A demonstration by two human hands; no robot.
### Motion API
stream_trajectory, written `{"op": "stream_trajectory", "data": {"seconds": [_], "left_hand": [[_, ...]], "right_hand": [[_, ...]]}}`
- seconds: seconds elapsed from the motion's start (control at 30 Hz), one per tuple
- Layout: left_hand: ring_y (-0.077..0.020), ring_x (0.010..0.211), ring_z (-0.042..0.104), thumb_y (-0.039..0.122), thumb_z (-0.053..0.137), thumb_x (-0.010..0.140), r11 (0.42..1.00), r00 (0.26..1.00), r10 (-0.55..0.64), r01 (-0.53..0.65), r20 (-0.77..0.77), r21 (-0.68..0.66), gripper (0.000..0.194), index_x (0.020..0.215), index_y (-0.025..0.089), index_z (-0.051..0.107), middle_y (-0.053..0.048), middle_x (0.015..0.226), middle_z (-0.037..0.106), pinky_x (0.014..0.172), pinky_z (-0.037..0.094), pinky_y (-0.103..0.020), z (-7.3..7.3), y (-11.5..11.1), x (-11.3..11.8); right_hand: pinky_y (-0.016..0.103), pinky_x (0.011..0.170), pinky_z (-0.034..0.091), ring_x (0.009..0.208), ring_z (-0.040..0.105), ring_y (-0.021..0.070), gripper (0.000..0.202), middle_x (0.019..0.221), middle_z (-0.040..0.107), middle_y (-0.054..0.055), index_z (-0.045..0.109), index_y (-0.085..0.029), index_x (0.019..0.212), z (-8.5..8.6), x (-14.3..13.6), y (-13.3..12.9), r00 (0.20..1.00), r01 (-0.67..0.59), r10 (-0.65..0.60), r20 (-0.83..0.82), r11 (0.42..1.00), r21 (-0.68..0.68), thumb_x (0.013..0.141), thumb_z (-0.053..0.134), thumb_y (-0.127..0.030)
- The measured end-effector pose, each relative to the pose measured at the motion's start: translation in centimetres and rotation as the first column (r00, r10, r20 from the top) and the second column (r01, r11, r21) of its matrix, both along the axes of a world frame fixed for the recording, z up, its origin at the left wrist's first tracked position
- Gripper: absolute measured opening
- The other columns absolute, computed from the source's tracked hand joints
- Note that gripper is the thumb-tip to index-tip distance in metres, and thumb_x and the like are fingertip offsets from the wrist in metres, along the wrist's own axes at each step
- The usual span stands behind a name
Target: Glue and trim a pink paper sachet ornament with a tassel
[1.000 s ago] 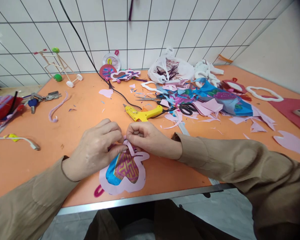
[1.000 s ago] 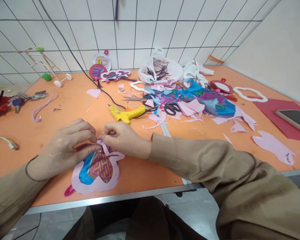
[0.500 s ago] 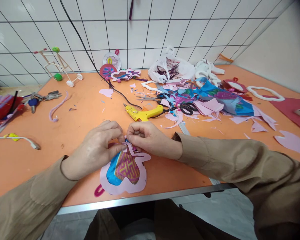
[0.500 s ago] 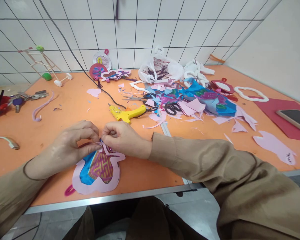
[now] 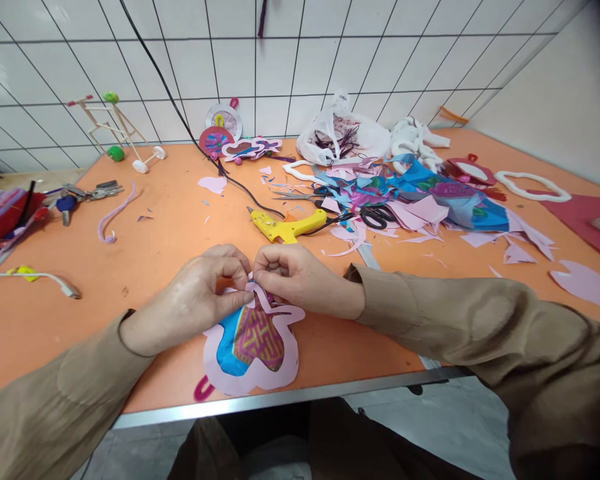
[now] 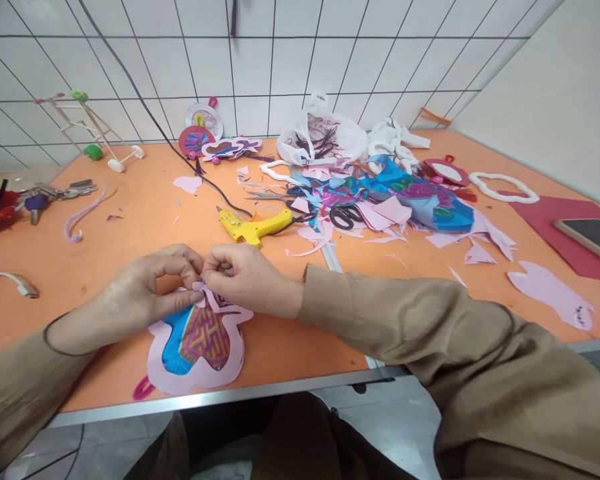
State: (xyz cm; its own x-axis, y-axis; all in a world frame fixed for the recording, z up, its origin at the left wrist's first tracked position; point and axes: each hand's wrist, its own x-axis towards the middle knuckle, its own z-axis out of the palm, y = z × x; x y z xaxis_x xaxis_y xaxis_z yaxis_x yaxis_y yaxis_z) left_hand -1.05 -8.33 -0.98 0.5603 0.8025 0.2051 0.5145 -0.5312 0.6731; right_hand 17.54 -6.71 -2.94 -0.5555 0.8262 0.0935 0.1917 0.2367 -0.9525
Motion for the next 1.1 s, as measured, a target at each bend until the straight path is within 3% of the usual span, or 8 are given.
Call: {"op": "stream_trajectory", "data": {"seconds": [0.57,0.93,1.1], "left_hand": [[-0.0141,0.086,0.064,0.017,0.057,0.080,0.998,0.999,-0.006,0.008,-0.037,0.067,0.016,0.063,0.017,0.057,-0.005,0.097,0.065,0.078,0.052,-0.029,0.7,-0.3,0.3],[-0.0148,0.088,0.063,0.019,0.058,0.078,0.998,1.000,-0.002,0.000,-0.019,-0.068,0.016,0.062,0.016,0.056,-0.007,0.104,0.062,0.073,0.051,-0.027,1.1,-0.6,0.3],[-0.0152,0.090,0.062,0.021,0.063,0.077,0.989,1.000,-0.013,0.017,0.025,-0.144,0.012,0.068,0.017,0.056,-0.006,0.104,0.061,0.081,0.049,-0.030,1.1,-0.4,0.2]], "right_hand": [[0.019,0.046,0.031,0.049,0.041,0.0058,0.012,0.054,0.046,-0.006,0.049,-0.016,0.065,0.0,0.0,0.0,0.998,0.014,-0.012,0.062,0.999,-0.031,0.076,0.051,-0.014],[0.018,0.046,0.032,0.049,0.041,0.0053,0.012,0.055,0.046,-0.006,0.048,-0.016,0.064,0.0,0.0,0.1,1.000,0.019,-0.018,0.013,0.999,-0.049,0.075,0.049,-0.010],[0.017,0.044,0.030,0.045,0.037,0.0041,0.012,0.052,0.043,-0.008,0.047,-0.016,0.067,0.6,0.1,-0.2,0.999,0.003,-0.007,-0.037,0.996,-0.091,0.078,0.048,-0.012]]}}
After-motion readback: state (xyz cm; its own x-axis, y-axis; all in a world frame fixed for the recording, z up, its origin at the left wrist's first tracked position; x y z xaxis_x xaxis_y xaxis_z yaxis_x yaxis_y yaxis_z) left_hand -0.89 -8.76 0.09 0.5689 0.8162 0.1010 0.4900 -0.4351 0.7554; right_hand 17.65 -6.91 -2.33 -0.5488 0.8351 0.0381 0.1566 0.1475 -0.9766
